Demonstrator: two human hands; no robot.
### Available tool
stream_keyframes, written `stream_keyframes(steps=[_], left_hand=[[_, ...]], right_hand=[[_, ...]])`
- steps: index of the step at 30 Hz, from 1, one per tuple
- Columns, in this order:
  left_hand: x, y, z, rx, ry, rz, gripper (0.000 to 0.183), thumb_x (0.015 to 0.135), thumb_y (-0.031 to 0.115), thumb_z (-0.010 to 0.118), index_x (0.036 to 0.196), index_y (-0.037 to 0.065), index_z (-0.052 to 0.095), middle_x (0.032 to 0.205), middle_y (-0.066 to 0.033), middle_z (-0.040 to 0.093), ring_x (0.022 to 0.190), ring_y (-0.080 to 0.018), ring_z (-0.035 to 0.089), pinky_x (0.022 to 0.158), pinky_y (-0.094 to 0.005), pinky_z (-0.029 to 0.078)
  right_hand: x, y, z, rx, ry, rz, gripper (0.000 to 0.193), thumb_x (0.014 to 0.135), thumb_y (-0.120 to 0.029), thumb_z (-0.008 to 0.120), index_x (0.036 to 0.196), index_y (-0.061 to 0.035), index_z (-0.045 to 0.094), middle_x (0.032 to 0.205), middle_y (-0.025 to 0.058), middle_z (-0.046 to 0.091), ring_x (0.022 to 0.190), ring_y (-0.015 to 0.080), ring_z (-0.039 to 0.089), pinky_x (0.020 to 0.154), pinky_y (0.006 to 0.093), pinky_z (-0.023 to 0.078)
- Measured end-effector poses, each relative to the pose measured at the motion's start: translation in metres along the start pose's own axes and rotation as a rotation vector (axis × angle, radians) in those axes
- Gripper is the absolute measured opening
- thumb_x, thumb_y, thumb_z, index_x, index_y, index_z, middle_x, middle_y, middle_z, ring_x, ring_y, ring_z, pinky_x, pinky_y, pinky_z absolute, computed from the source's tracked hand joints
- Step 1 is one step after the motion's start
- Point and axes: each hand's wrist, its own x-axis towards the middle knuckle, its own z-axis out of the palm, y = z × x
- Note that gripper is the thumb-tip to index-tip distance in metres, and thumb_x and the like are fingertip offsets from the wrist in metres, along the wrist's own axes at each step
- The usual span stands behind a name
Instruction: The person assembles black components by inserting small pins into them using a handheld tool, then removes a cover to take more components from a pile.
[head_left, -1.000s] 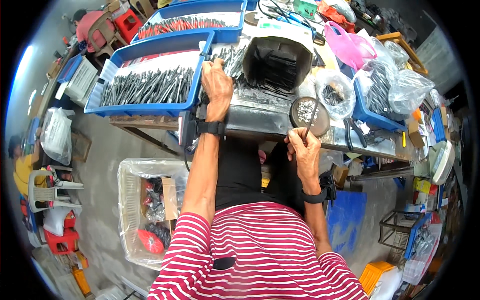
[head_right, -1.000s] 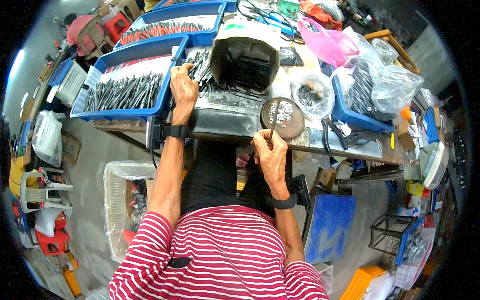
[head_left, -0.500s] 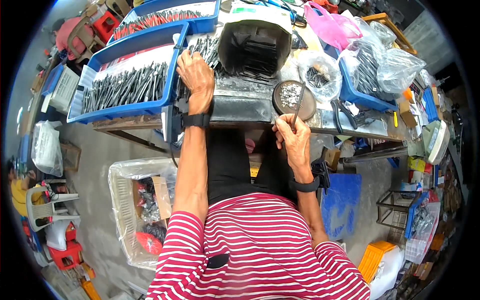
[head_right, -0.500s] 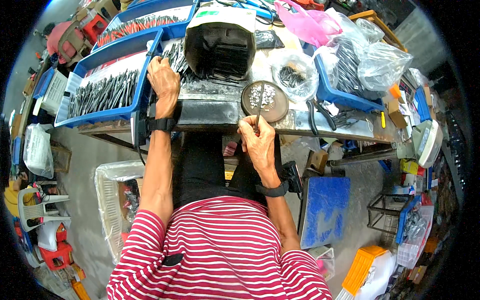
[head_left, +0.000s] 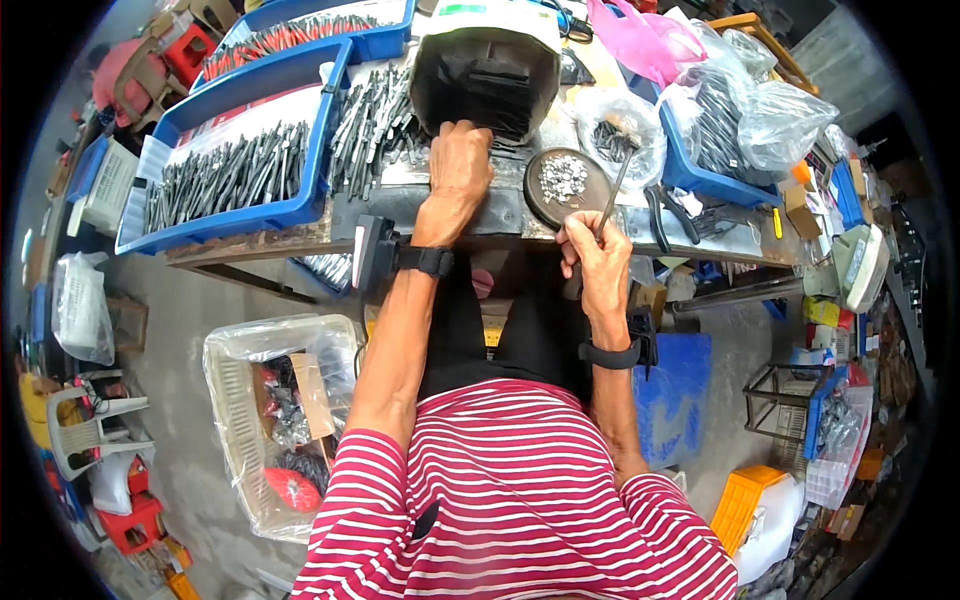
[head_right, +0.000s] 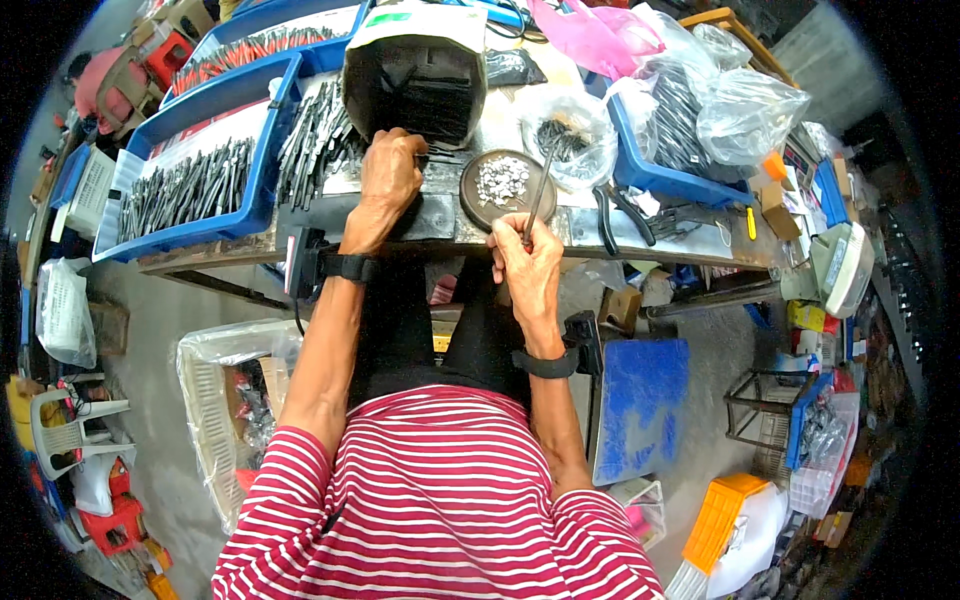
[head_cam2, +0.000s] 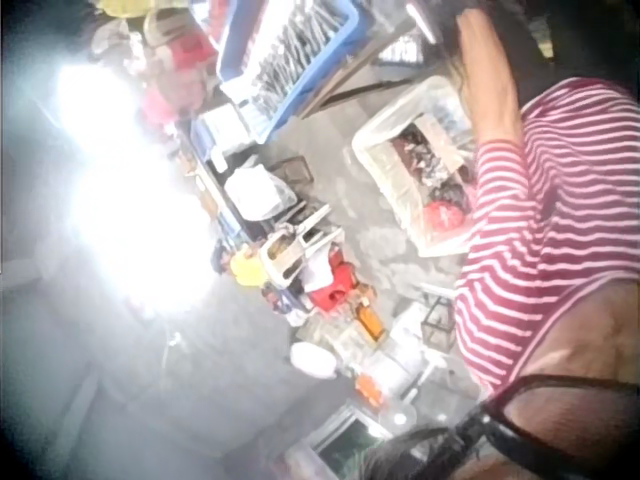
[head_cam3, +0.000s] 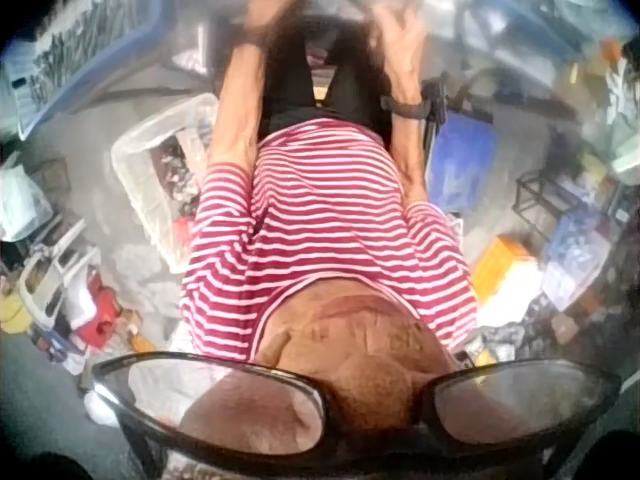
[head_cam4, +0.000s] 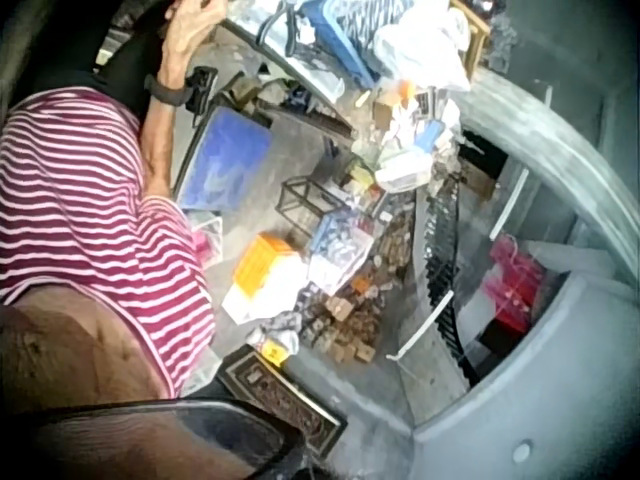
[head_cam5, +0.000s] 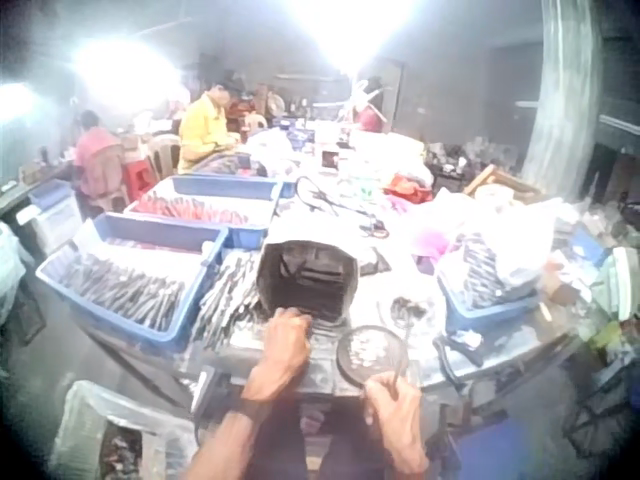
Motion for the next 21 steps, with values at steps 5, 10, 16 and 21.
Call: stream_keyframes(steps=[5, 10, 16, 21], left_hand=[[0.000, 0.000, 0.004, 0.119, -0.047, 0.002, 0.028, 0.058, -0.004, 0.060, 0.083, 0.007, 0.064, 0.085, -0.0109, 0.056, 0.083, -0.0285, 0.053, 0.072, -0.0371, 0.045], [-0.002, -0.003, 0.008, 0.159, -0.028, 0.010, 0.021, 0.058, 0.000, 0.061, 0.078, 0.007, 0.060, 0.081, -0.0091, 0.054, 0.083, -0.0283, 0.052, 0.069, -0.0387, 0.043], [-0.005, -0.006, 0.009, 0.208, -0.049, 0.057, 0.028, 0.059, 0.001, 0.063, 0.085, 0.007, 0.054, 0.083, -0.0089, 0.053, 0.086, -0.0278, 0.049, 0.069, -0.0406, 0.039], [-0.012, 0.000, -0.003, 0.232, -0.020, 0.091, 0.032, 0.059, -0.002, 0.061, 0.088, 0.007, 0.050, 0.084, -0.0086, 0.054, 0.086, -0.0269, 0.049, 0.071, -0.0393, 0.037]], right_hand=[[0.008, -0.003, -0.015, 0.022, 0.074, -0.018, 0.015, 0.082, -0.012, 0.055, 0.080, 0.0020, 0.055, 0.066, 0.0058, 0.055, 0.048, 0.0063, 0.043, 0.039, 0.0192, 0.036], [0.013, -0.004, -0.028, -0.022, 0.117, -0.023, 0.015, 0.081, -0.011, 0.056, 0.085, 0.0034, 0.056, 0.066, 0.0049, 0.054, 0.048, 0.0054, 0.043, 0.039, 0.0186, 0.035], [0.018, 0.002, -0.028, -0.453, 0.218, -0.313, 0.020, 0.075, -0.004, 0.057, 0.092, 0.0051, 0.057, 0.062, 0.0005, 0.052, 0.050, 0.0044, 0.045, 0.045, 0.0210, 0.038], [0.016, 0.000, -0.030, -0.800, 0.117, -0.346, 0.033, 0.067, -0.013, 0.066, 0.098, -0.0037, 0.060, 0.084, 0.0131, 0.047, 0.071, 0.0232, 0.051, 0.062, 0.0310, 0.042]])
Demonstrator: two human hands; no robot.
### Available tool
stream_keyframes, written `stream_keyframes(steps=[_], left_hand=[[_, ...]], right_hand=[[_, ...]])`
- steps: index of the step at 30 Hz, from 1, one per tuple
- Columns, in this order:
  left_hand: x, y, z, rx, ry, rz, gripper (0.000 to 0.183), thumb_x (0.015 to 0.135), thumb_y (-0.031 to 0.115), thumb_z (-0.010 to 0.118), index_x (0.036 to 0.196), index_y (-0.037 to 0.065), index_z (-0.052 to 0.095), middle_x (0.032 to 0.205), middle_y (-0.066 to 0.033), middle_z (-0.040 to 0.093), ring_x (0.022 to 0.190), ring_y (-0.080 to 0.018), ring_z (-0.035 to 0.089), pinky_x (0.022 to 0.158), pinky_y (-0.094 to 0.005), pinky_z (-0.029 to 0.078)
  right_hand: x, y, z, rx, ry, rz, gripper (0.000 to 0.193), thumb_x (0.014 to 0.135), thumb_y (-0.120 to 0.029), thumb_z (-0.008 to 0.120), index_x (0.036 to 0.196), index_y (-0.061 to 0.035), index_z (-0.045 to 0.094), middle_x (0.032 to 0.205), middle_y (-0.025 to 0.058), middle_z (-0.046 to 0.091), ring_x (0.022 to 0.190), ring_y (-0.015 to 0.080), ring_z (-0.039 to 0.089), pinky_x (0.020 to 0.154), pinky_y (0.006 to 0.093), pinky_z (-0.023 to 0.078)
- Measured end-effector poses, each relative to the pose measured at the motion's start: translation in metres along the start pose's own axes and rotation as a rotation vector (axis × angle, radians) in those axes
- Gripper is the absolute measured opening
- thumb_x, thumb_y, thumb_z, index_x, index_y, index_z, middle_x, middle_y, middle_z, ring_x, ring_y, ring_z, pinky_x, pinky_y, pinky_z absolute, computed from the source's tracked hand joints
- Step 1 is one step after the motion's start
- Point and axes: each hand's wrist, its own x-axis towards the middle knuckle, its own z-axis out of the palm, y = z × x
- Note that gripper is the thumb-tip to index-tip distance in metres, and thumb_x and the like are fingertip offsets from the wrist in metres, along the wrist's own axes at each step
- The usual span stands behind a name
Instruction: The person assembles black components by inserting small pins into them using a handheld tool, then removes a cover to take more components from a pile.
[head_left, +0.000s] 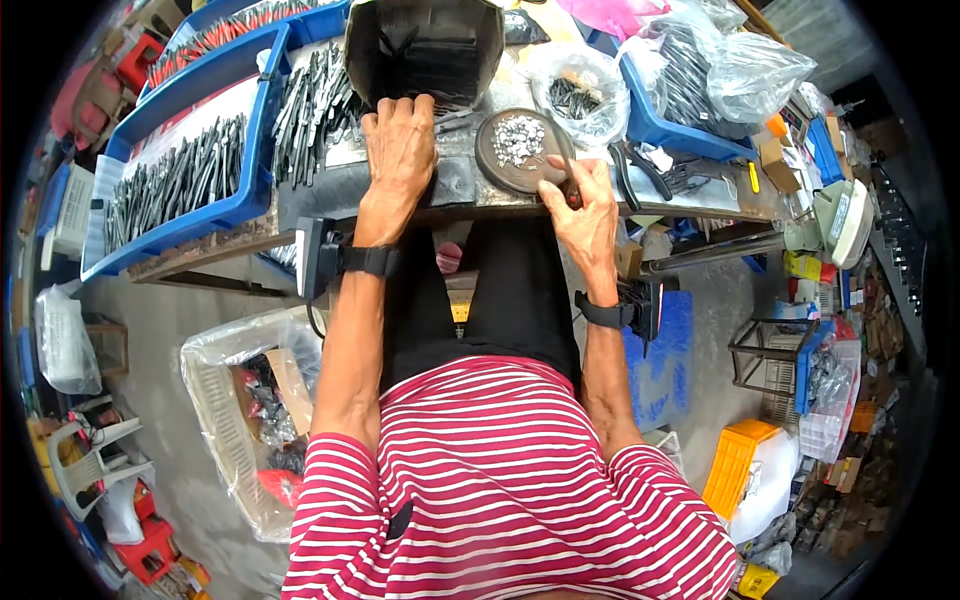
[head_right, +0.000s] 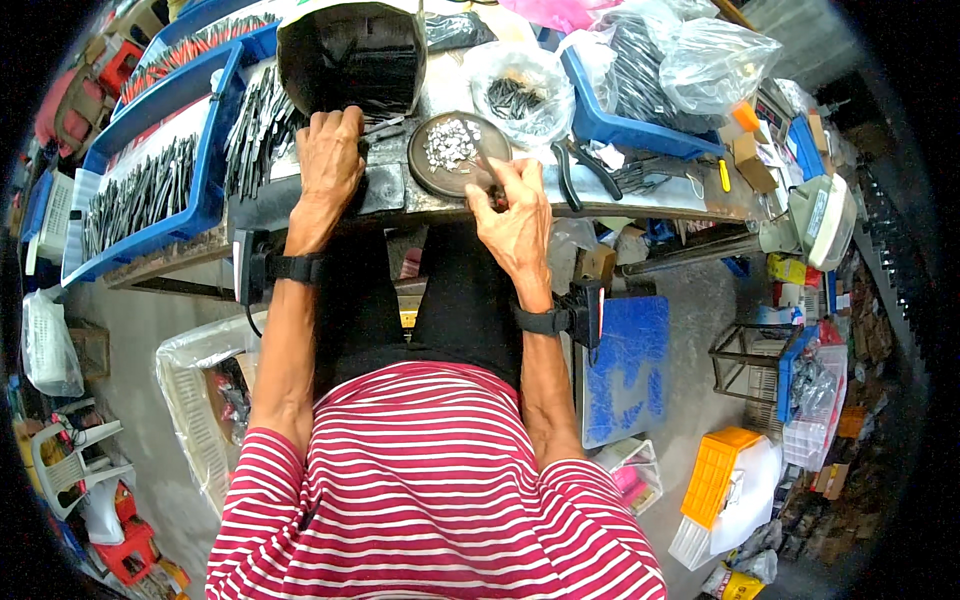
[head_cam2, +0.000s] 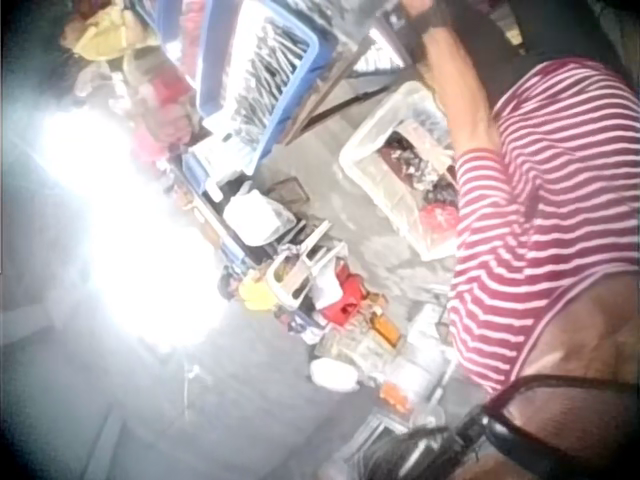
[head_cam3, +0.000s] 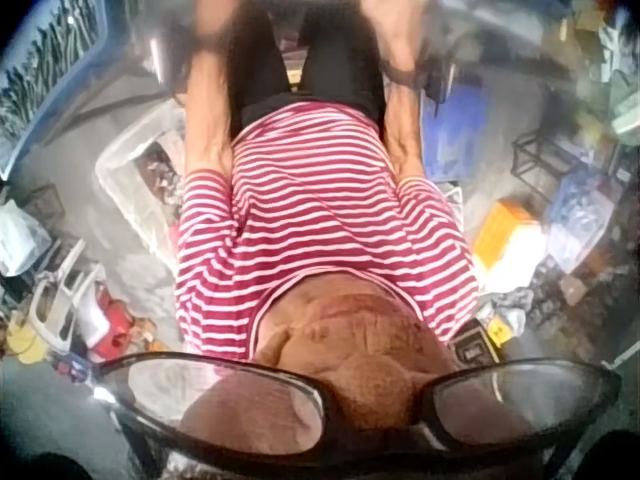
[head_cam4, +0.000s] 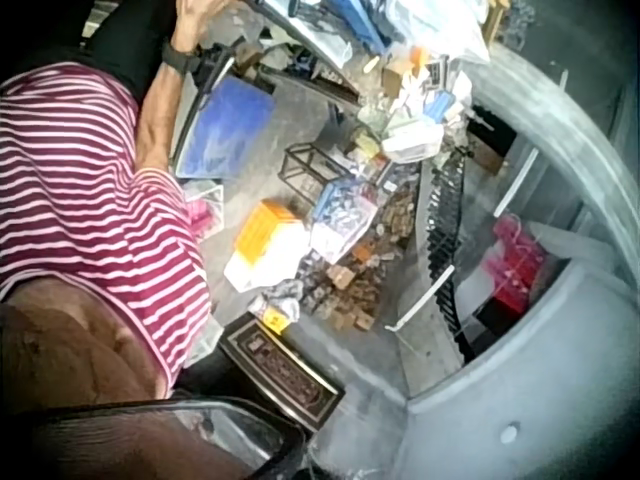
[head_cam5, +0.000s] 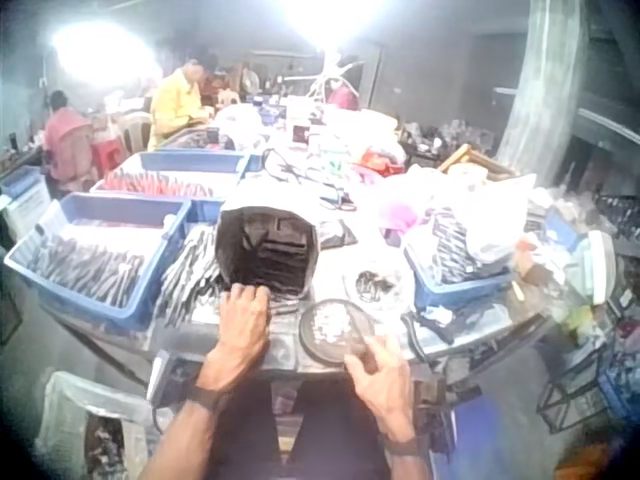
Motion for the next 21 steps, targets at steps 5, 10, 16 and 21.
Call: stream_keyframes(steps=[5, 10, 16, 21], left_hand=[[-0.011, -0.004, -0.017, -0.033, 0.054, -0.021, 0.033, 0.061, -0.007, 0.054, 0.090, 0.007, 0.047, 0.078, -0.0086, 0.054, 0.080, -0.0262, 0.050, 0.070, -0.0390, 0.037], [-0.021, -0.007, -0.034, -0.184, 0.196, -0.019, 0.024, 0.063, -0.012, 0.049, 0.082, 0.003, 0.049, 0.078, -0.0103, 0.054, 0.077, -0.0273, 0.050, 0.069, -0.0353, 0.039], [-0.035, -0.005, -0.055, -0.377, 0.244, 0.023, 0.022, 0.066, -0.015, 0.047, 0.083, -0.001, 0.049, 0.078, -0.0125, 0.054, 0.076, -0.0277, 0.051, 0.068, -0.0344, 0.041], [-0.052, 0.004, -0.069, -0.536, 0.230, 0.035, 0.022, 0.067, -0.015, 0.048, 0.084, -0.001, 0.052, 0.078, -0.0123, 0.054, 0.076, -0.0271, 0.052, 0.068, -0.0317, 0.043]], right_hand=[[0.002, 0.003, 0.007, -0.093, 0.006, -0.150, 0.031, 0.065, -0.017, 0.068, 0.092, -0.0042, 0.062, 0.084, 0.0126, 0.046, 0.081, 0.0269, 0.049, 0.070, 0.0348, 0.040], [0.002, 0.003, 0.010, -0.220, 0.036, -0.253, 0.028, 0.068, -0.020, 0.067, 0.090, -0.0044, 0.062, 0.084, 0.0133, 0.046, 0.080, 0.0274, 0.049, 0.068, 0.0357, 0.041], [-0.003, 0.003, 0.012, -0.208, 0.019, -0.255, 0.026, 0.069, -0.019, 0.066, 0.089, -0.0037, 0.062, 0.086, 0.0140, 0.047, 0.080, 0.0279, 0.049, 0.068, 0.0359, 0.041], [-0.003, 0.005, 0.011, -0.142, 0.018, -0.249, 0.024, 0.069, -0.017, 0.067, 0.087, -0.0023, 0.063, 0.085, 0.0139, 0.049, 0.081, 0.0277, 0.050, 0.069, 0.0351, 0.041]])
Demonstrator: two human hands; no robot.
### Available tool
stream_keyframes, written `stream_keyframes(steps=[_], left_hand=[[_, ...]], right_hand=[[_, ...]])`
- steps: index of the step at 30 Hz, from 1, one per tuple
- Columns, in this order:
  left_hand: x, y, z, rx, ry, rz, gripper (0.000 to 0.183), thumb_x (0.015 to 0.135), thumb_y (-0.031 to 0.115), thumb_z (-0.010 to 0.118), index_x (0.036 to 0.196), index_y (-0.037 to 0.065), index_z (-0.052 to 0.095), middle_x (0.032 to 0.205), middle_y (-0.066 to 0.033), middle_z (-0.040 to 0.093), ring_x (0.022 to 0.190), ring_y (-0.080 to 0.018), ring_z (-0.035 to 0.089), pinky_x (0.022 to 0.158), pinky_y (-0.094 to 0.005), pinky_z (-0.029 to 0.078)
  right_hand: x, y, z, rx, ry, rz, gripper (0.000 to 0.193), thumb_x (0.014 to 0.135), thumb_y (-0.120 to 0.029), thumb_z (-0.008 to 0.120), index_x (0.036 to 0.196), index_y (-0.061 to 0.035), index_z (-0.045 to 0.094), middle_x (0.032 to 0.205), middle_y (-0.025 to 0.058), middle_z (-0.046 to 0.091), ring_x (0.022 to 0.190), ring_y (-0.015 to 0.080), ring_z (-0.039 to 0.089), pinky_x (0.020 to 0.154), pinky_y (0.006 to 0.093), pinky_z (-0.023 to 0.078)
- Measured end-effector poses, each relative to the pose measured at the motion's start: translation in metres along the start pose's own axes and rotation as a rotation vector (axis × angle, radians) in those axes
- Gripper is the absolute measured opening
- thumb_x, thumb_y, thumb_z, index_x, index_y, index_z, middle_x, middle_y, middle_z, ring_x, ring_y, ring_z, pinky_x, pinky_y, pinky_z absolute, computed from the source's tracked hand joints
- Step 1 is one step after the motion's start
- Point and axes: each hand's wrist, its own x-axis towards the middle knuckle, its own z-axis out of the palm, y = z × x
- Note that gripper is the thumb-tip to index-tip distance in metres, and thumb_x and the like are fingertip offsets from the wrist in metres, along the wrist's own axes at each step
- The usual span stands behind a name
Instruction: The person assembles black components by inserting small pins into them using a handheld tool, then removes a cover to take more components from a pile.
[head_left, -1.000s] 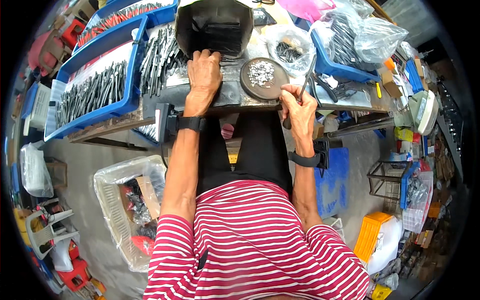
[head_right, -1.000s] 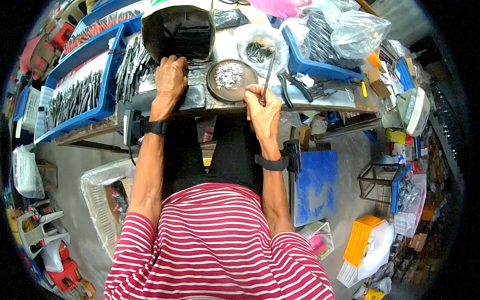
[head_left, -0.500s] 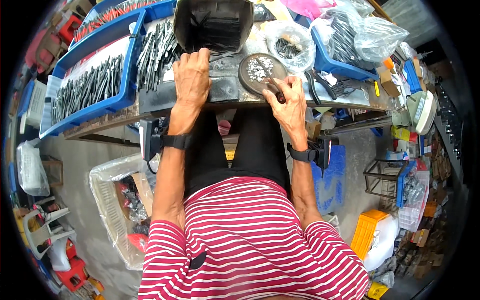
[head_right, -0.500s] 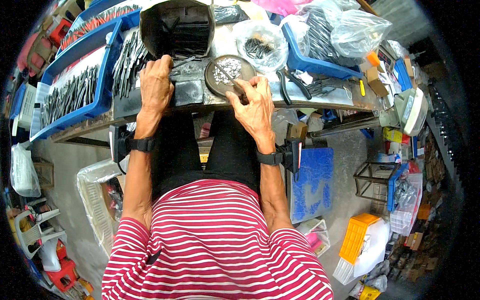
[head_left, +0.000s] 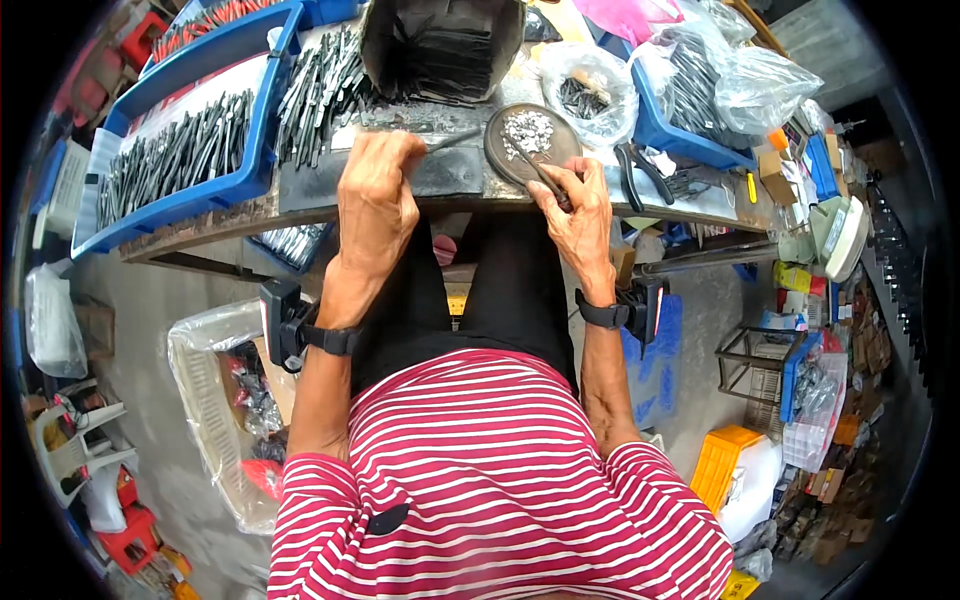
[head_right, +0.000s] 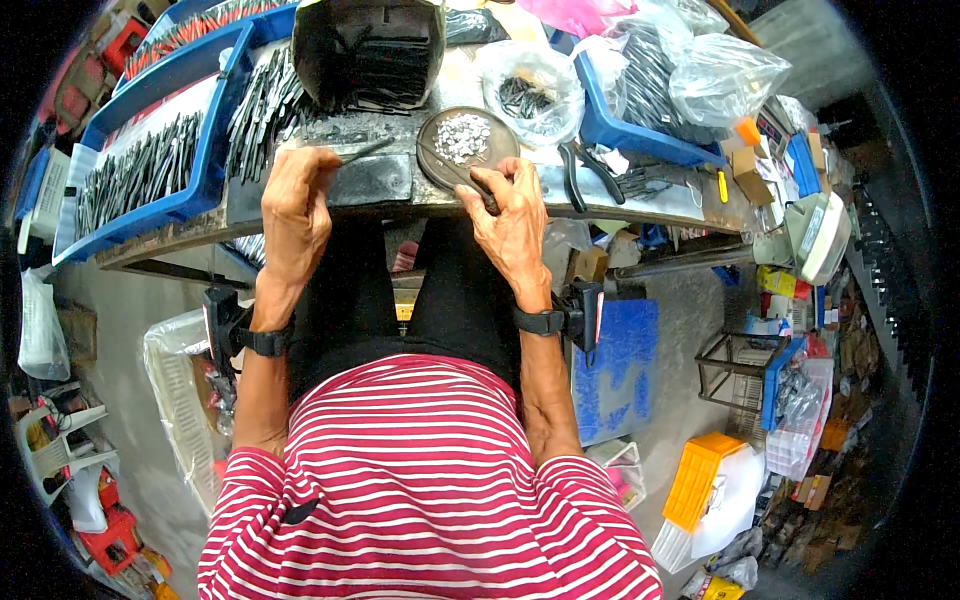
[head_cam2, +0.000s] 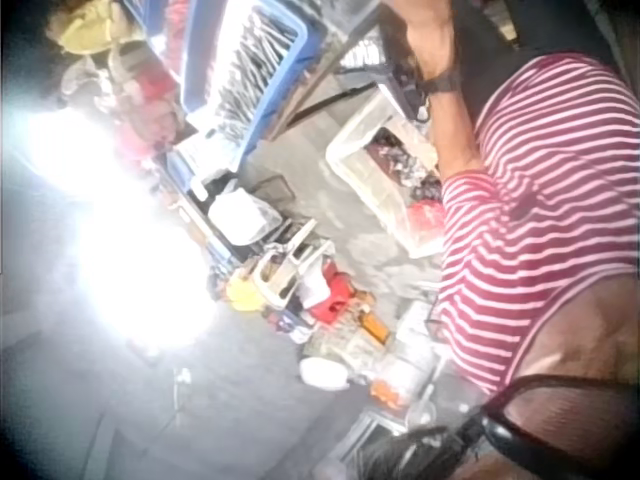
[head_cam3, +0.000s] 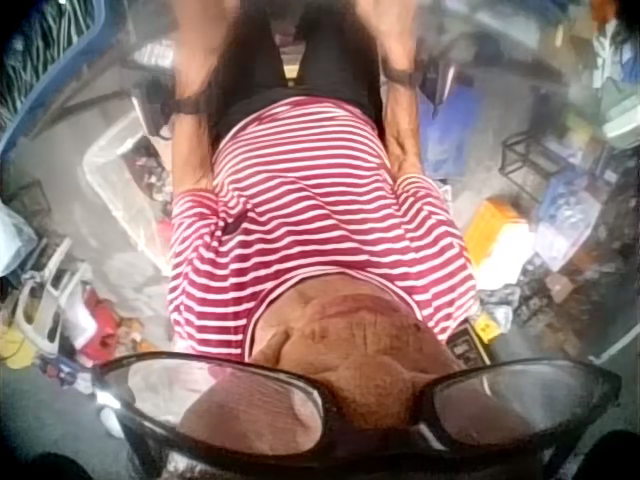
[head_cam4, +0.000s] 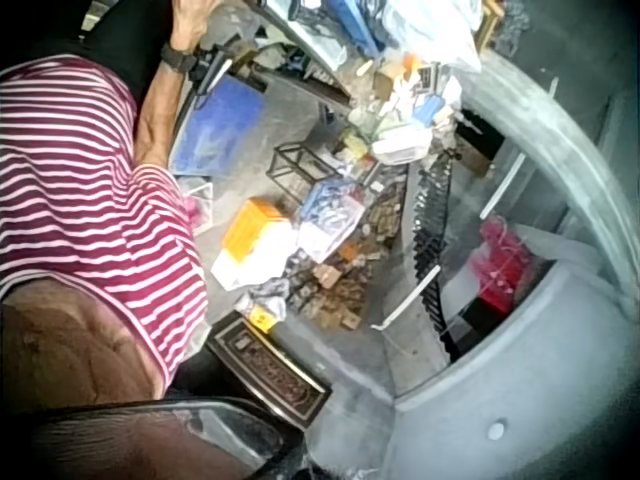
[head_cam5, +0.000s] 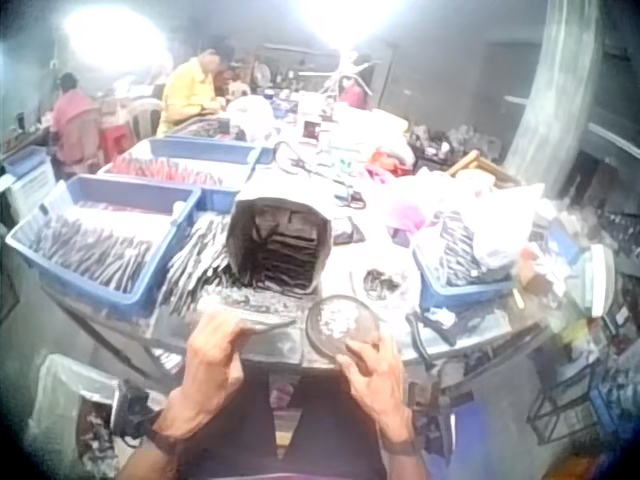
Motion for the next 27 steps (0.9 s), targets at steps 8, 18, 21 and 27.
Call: stream_keyframes(steps=[8, 18, 21, 27], left_hand=[[-0.011, 0.015, -0.004, -0.280, -0.071, -0.192, 0.012, 0.070, -0.007, 0.056, 0.080, -0.001, 0.057, 0.077, -0.0072, 0.057, 0.071, -0.0161, 0.055, 0.063, -0.0239, 0.043], [-0.022, 0.019, 0.002, -0.954, 0.028, -0.558, 0.026, 0.076, 0.002, 0.059, 0.102, 0.000, 0.053, 0.082, -0.0024, 0.056, 0.070, -0.0051, 0.050, 0.063, -0.0176, 0.040], [-0.024, 0.017, 0.004, -1.053, 0.013, -0.623, 0.031, 0.076, 0.002, 0.059, 0.105, -0.001, 0.050, 0.082, -0.0039, 0.056, 0.067, -0.0066, 0.050, 0.061, -0.0189, 0.040], [-0.029, 0.019, 0.008, -1.178, -0.045, -0.706, 0.035, 0.074, 0.003, 0.059, 0.107, 0.001, 0.048, 0.081, -0.0024, 0.056, 0.065, -0.0038, 0.049, 0.049, -0.0131, 0.039]], right_hand=[[0.002, 0.000, -0.003, 0.076, -0.042, 0.039, 0.022, 0.067, -0.015, 0.067, 0.084, -0.0016, 0.063, 0.081, 0.0133, 0.051, 0.079, 0.0274, 0.051, 0.068, 0.0342, 0.041], [0.008, -0.009, 0.001, 0.103, -0.075, -0.009, 0.014, 0.066, -0.008, 0.066, 0.077, -0.0018, 0.059, 0.073, 0.0104, 0.051, 0.071, 0.0255, 0.051, 0.062, 0.0335, 0.040], [0.008, -0.008, 0.003, 0.105, -0.084, -0.009, 0.014, 0.067, -0.007, 0.066, 0.077, -0.0020, 0.058, 0.072, 0.0097, 0.051, 0.070, 0.0255, 0.051, 0.062, 0.0334, 0.039], [0.010, -0.010, 0.005, 0.094, -0.111, -0.019, 0.011, 0.070, -0.007, 0.062, 0.077, -0.0018, 0.054, 0.071, 0.0099, 0.050, 0.067, 0.0265, 0.050, 0.061, 0.0341, 0.038]])
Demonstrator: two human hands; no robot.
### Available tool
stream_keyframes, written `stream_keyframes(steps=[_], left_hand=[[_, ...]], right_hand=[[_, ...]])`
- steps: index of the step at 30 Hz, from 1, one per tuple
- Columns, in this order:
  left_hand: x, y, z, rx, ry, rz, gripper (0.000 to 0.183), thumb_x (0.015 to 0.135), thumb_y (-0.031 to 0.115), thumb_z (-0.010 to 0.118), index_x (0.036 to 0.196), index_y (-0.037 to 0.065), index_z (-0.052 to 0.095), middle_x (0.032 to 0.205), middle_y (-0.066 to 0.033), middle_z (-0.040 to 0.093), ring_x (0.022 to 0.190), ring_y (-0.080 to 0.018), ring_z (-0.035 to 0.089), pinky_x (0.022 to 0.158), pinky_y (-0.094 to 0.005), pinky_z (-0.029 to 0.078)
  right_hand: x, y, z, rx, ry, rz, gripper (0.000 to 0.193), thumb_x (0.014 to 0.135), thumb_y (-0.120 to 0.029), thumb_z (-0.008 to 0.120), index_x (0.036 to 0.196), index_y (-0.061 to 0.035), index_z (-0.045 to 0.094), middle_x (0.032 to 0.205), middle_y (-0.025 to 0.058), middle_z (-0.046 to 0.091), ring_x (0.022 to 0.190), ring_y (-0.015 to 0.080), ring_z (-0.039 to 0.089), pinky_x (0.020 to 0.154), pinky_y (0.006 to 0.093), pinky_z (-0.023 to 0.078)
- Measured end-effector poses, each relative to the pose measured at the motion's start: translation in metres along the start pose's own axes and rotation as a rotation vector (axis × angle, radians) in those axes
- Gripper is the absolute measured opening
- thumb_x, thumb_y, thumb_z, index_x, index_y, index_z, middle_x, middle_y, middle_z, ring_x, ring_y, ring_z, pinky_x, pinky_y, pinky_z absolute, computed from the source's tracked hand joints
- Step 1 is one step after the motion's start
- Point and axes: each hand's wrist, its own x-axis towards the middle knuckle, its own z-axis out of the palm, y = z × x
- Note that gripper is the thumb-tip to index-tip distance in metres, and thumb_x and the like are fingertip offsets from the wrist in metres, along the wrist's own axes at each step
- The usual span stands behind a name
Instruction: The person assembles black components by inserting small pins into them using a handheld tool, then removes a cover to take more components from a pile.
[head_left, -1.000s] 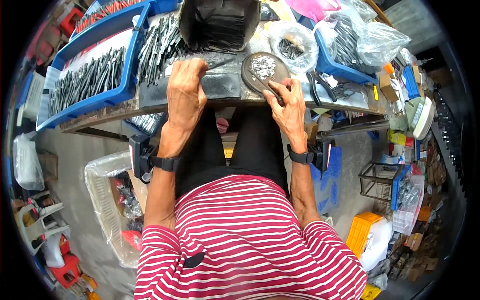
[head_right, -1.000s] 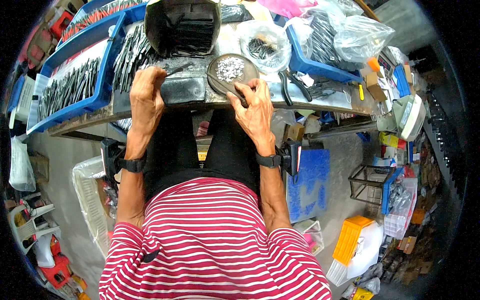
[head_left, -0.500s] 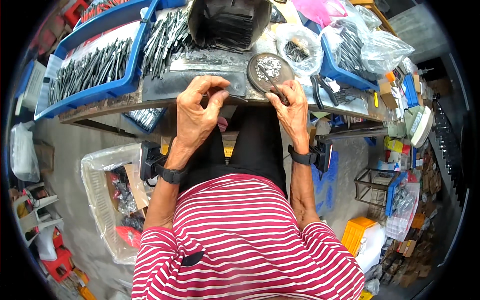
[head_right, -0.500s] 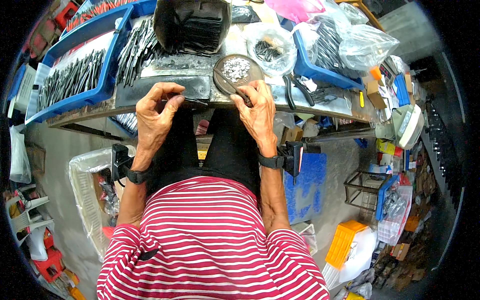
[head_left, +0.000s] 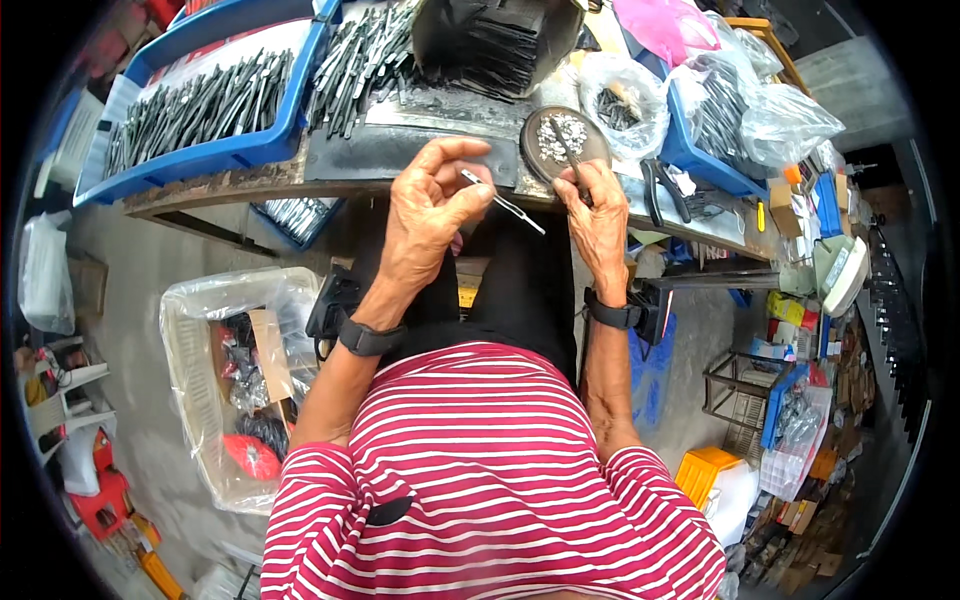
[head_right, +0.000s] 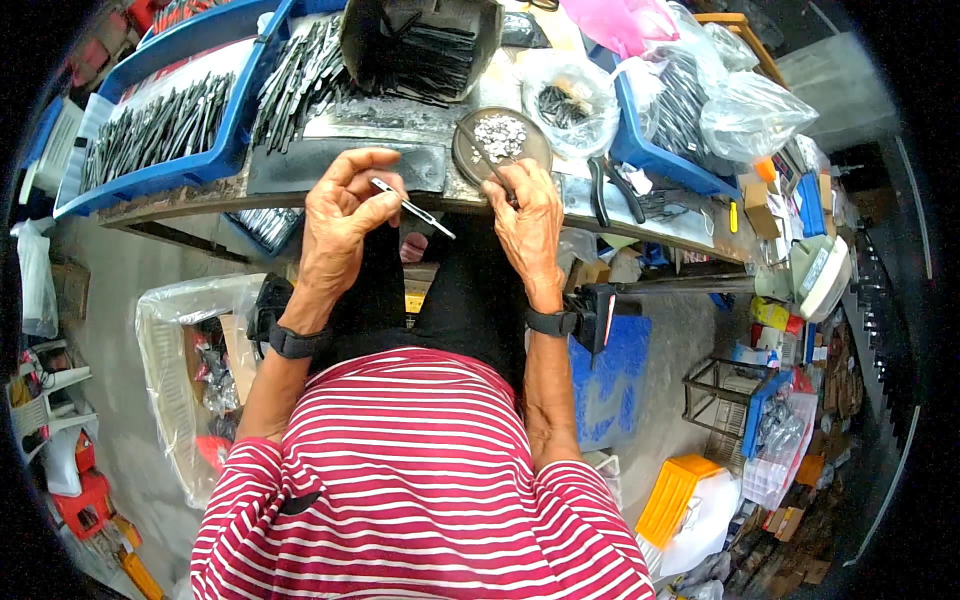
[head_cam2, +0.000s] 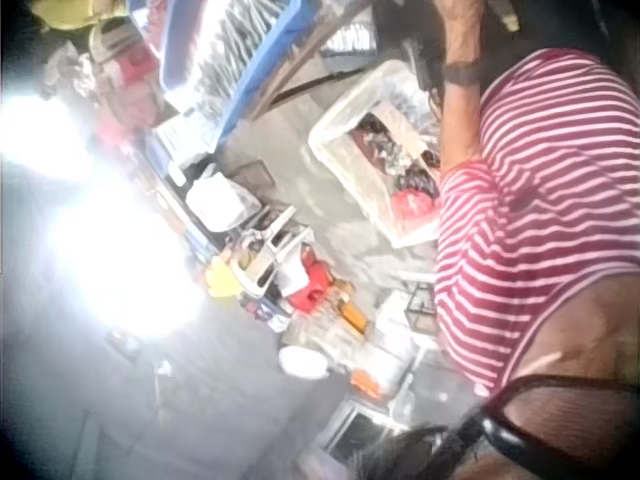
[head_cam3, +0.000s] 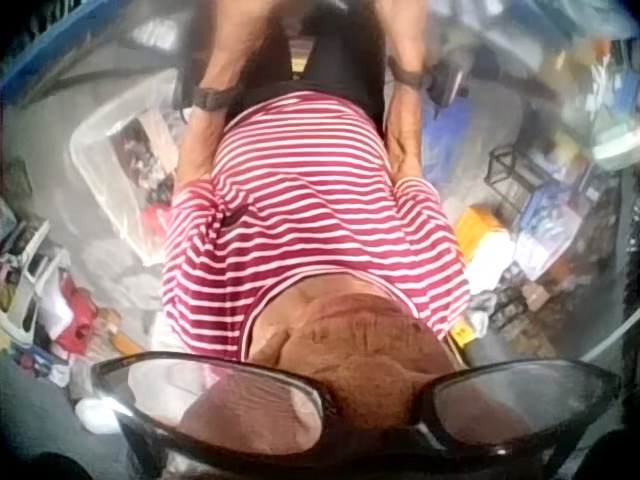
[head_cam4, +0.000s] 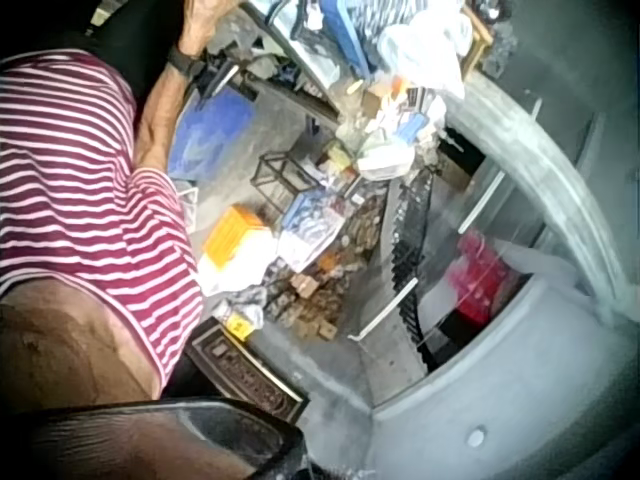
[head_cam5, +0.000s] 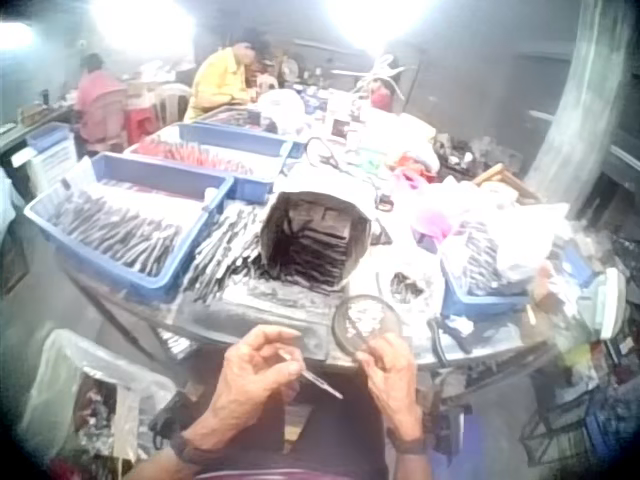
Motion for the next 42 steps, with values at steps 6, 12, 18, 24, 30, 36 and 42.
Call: stream_keyframes(steps=[6, 12, 18, 24, 30, 36, 42], left_hand=[[-0.002, -0.001, 0.003, -0.021, -0.035, -0.005, 0.037, 0.076, 0.005, 0.058, 0.110, -0.001, 0.045, 0.082, -0.0041, 0.055, 0.070, -0.0075, 0.049, 0.063, -0.0214, 0.043], [-0.004, -0.001, 0.004, -0.004, -0.039, -0.030, 0.037, 0.077, 0.006, 0.058, 0.111, 0.000, 0.046, 0.082, -0.0016, 0.054, 0.073, -0.0067, 0.050, 0.068, -0.0198, 0.041], [-0.008, -0.004, 0.003, -0.056, -0.055, -0.129, 0.031, 0.078, 0.009, 0.059, 0.107, 0.000, 0.053, 0.083, -0.0008, 0.056, 0.075, -0.0058, 0.051, 0.069, -0.0190, 0.042], [-0.011, -0.012, 0.000, -0.232, -0.047, -0.242, 0.021, 0.077, 0.009, 0.058, 0.094, -0.003, 0.057, 0.078, -0.0022, 0.058, 0.071, -0.0067, 0.053, 0.066, -0.0199, 0.044], [-0.014, -0.010, 0.000, -0.108, -0.055, -0.213, 0.018, 0.079, 0.007, 0.056, 0.093, -0.004, 0.055, 0.077, -0.0045, 0.058, 0.066, -0.0080, 0.055, 0.063, -0.0213, 0.046], [-0.018, -0.010, 0.004, -0.018, -0.031, -0.207, 0.016, 0.081, 0.006, 0.053, 0.092, -0.006, 0.053, 0.070, -0.0057, 0.056, 0.054, -0.0071, 0.053, 0.046, -0.0174, 0.043], [-0.018, -0.011, 0.002, 0.074, -0.030, -0.198, 0.012, 0.080, 0.005, 0.055, 0.087, -0.005, 0.055, 0.066, -0.0028, 0.055, 0.052, -0.0050, 0.050, 0.044, -0.0169, 0.040]], right_hand=[[-0.001, 0.000, 0.004, 0.007, 0.108, 0.085, 0.008, 0.077, -0.006, 0.056, 0.077, 0.0008, 0.052, 0.068, 0.0123, 0.051, 0.059, 0.0246, 0.051, 0.055, 0.0335, 0.039], [-0.002, -0.025, -0.003, 0.357, 0.091, 0.292, 0.007, 0.078, -0.005, 0.058, 0.076, 0.0005, 0.055, 0.060, 0.0021, 0.052, 0.050, 0.0073, 0.047, 0.045, 0.0230, 0.037], [-0.006, -0.055, -0.001, 0.799, -0.054, 0.403, 0.009, 0.078, -0.004, 0.058, 0.085, 0.0010, 0.061, 0.065, 0.0011, 0.057, 0.048, 0.0048, 0.048, 0.043, 0.0164, 0.035], [-0.006, -0.070, 0.003, 0.838, -0.136, 0.362, 0.011, 0.080, -0.003, 0.055, 0.087, 0.0031, 0.060, 0.070, 0.0030, 0.059, 0.050, 0.0041, 0.047, 0.045, 0.0168, 0.037], [-0.007, -0.071, 0.006, 0.836, -0.180, 0.366, 0.012, 0.079, -0.001, 0.052, 0.088, 0.0039, 0.059, 0.071, 0.0034, 0.059, 0.050, 0.0036, 0.046, 0.045, 0.0174, 0.037], [-0.011, -0.071, 0.010, 0.834, -0.179, 0.359, 0.016, 0.078, 0.000, 0.051, 0.093, 0.0041, 0.055, 0.072, 0.0015, 0.054, 0.054, 0.0038, 0.047, 0.047, 0.0176, 0.038], [-0.012, -0.068, 0.013, 0.801, -0.172, 0.357, 0.018, 0.078, -0.001, 0.051, 0.096, 0.0039, 0.053, 0.074, 0.0023, 0.055, 0.057, 0.0039, 0.048, 0.048, 0.0172, 0.039]])
